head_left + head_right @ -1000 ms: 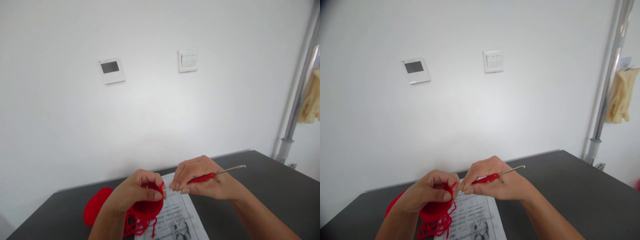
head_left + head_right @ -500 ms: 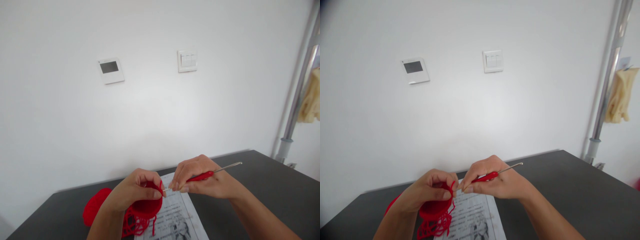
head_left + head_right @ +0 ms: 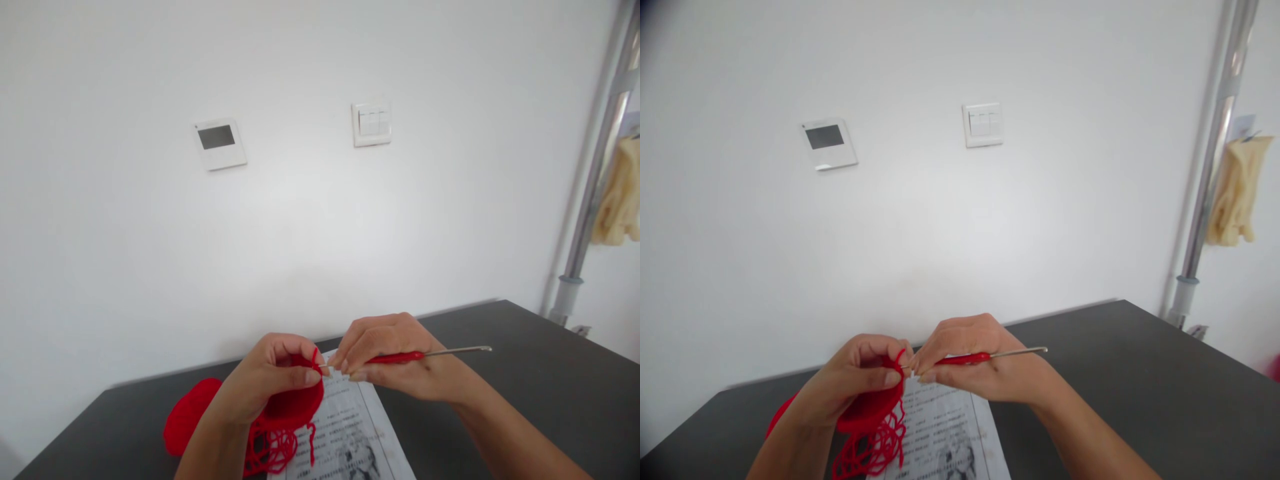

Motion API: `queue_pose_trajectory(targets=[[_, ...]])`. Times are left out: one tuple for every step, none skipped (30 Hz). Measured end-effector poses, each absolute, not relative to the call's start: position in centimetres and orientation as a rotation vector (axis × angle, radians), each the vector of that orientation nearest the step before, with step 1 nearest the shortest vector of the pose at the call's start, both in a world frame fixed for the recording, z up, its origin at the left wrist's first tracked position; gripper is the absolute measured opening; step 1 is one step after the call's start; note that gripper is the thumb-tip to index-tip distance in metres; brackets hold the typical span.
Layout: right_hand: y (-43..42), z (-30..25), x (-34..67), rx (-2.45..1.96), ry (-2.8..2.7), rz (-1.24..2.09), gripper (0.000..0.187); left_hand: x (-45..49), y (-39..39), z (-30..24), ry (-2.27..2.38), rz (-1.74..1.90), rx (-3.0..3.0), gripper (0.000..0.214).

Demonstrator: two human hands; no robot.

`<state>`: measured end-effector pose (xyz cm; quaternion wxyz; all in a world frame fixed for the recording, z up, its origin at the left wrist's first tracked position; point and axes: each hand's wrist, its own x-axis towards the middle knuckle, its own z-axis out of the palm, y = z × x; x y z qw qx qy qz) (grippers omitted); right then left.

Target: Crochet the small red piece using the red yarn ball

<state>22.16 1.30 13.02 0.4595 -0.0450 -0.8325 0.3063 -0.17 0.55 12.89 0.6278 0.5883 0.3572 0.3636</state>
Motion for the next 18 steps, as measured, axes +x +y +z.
queue_pose_trajectory(targets=[[1.3,13.0,22.1,-0.105,-2.039,0.762,0.011,-0.2,0.6,12.8,0.815,0.835,1.345,0.019],[1.3,13.0,22.2,-0.098,-2.026,0.772,0.01,-0.3,0.6,12.8,0.809,0.831,1.338,0.02],[1.3,12.9,22.2,-0.089,-2.013,0.782,0.01,-0.4,0.6,12.8,0.802,0.825,1.33,0.02],[1.3,13.0,22.2,-0.082,-2.003,0.789,0.01,-0.4,0.6,12.8,0.798,0.819,1.321,0.02],[1.3,13.0,22.2,-0.078,-2.0,0.792,0.01,-0.5,0.6,12.8,0.793,0.813,1.314,0.02],[1.2,13.0,22.3,-0.073,-2.002,0.791,0.01,-0.5,0.6,12.8,0.79,0.807,1.311,0.02],[1.2,13.1,22.3,-0.067,-2.007,0.789,0.01,-0.6,0.7,12.9,0.788,0.8,1.308,0.02],[1.2,13.2,22.3,-0.062,-2.016,0.787,0.01,-0.7,0.7,12.9,0.785,0.789,1.31,0.021],[1.2,13.2,22.4,-0.058,-2.027,0.784,0.011,-0.7,0.8,13.0,0.784,0.776,1.312,0.021],[1.2,13.3,22.4,-0.055,-2.038,0.783,0.011,-0.8,0.9,13.1,0.782,0.76,1.316,0.022],[1.2,13.4,22.4,-0.052,-2.05,0.783,0.011,-0.9,0.9,13.2,0.779,0.741,1.324,0.022],[1.2,13.5,22.4,-0.052,-2.06,0.787,0.011,-1.0,0.9,13.2,0.775,0.722,1.334,0.021],[1.2,13.5,22.4,-0.057,-2.069,0.798,0.011,-1.1,1.0,13.3,0.769,0.706,1.346,0.021],[1.2,13.5,22.4,-0.063,-2.073,0.817,0.011,-1.1,1.0,13.3,0.762,0.692,1.358,0.02],[1.1,13.5,22.4,-0.07,-2.071,0.843,0.01,-1.2,1.0,13.3,0.752,0.682,1.367,0.019],[1.1,13.5,22.4,-0.078,-2.066,0.873,0.009,-1.2,1.0,13.3,0.741,0.673,1.375,0.017],[1.1,13.5,22.3,-0.086,-2.057,0.905,0.009,-1.2,1.0,13.3,0.731,0.667,1.384,0.016],[1.1,13.4,22.3,-0.092,-2.047,0.933,0.008,-1.2,1.0,13.3,0.722,0.661,1.397,0.014]])
